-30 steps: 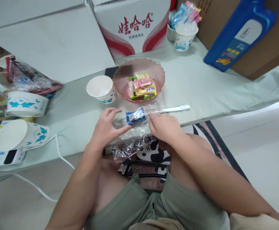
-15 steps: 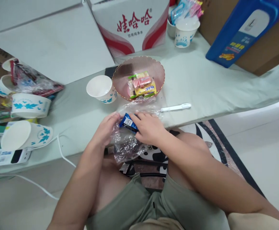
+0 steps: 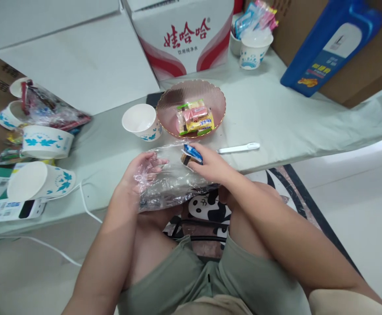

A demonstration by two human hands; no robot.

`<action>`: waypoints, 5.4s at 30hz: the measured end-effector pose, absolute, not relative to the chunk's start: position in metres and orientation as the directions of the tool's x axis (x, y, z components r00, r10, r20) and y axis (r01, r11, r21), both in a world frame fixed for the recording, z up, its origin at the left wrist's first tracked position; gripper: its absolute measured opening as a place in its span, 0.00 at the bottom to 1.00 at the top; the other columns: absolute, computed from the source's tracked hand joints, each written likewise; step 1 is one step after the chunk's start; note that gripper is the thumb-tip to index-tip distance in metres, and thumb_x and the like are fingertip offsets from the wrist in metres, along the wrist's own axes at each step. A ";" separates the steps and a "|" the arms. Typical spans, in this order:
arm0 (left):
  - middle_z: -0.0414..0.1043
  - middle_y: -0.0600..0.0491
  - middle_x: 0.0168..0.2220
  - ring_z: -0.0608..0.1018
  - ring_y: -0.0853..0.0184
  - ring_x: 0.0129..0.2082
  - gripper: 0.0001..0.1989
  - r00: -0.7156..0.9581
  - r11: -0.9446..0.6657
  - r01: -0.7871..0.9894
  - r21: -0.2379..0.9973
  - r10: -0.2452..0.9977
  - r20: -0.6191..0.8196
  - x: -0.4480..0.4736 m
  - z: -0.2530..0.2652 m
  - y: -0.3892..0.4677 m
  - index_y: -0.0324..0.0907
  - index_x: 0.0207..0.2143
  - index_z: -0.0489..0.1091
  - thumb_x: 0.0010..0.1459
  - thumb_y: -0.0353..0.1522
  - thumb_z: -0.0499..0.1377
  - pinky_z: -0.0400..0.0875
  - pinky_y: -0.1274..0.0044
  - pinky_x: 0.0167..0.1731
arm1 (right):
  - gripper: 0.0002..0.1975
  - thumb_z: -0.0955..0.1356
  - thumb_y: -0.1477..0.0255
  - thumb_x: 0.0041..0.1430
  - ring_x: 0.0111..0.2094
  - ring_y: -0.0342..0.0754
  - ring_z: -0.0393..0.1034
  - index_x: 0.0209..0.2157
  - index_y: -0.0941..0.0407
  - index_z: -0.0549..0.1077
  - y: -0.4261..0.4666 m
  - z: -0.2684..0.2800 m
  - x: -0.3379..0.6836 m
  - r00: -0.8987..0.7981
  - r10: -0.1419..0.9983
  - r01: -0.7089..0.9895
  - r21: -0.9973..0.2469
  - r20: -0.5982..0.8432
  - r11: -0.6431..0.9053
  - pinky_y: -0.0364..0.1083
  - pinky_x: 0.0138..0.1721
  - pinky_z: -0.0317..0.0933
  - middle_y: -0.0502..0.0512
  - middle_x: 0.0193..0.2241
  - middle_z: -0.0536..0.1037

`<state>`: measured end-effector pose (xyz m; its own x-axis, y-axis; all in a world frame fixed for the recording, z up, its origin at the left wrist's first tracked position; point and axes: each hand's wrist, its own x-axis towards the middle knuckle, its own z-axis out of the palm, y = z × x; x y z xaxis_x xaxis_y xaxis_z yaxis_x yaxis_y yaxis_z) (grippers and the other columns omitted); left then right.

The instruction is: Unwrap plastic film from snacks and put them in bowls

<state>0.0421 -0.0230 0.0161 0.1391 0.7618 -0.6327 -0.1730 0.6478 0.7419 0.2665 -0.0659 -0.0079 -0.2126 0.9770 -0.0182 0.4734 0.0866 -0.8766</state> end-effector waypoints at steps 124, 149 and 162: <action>0.72 0.57 0.17 0.72 0.70 0.13 0.16 0.262 0.332 -0.033 0.943 0.913 -0.312 0.031 -0.008 -0.010 0.41 0.36 0.72 0.45 0.37 0.68 0.62 0.82 0.11 | 0.15 0.77 0.62 0.48 0.20 0.42 0.65 0.35 0.47 0.70 -0.075 0.028 0.320 0.459 0.867 -0.036 -0.972 0.192 0.233 0.45 0.22 0.61 0.46 0.29 0.77; 0.77 0.54 0.22 0.81 0.64 0.21 0.17 0.153 0.313 -0.020 0.950 0.939 -0.307 0.026 0.000 -0.005 0.41 0.38 0.69 0.46 0.39 0.65 0.68 0.81 0.17 | 0.14 0.73 0.61 0.52 0.15 0.42 0.59 0.35 0.49 0.66 -0.084 0.026 0.322 0.215 0.969 0.021 -0.992 -0.120 -0.127 0.45 0.18 0.53 0.45 0.20 0.73; 0.69 0.57 0.19 0.71 0.72 0.16 0.08 0.204 0.231 -0.092 0.969 0.956 -0.209 0.015 -0.002 -0.006 0.42 0.23 0.69 0.42 0.31 0.66 0.69 0.80 0.17 | 0.14 0.72 0.60 0.53 0.13 0.43 0.58 0.39 0.48 0.68 -0.076 0.017 0.341 0.257 0.963 0.001 -0.997 -0.080 -0.084 0.45 0.17 0.53 0.40 0.13 0.66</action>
<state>0.0152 -0.0064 -0.0020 0.2037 0.9565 -0.2090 -0.0918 0.2312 0.9686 0.3409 -0.0763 0.0175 0.2571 0.9630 -0.0804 0.0011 -0.0835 -0.9965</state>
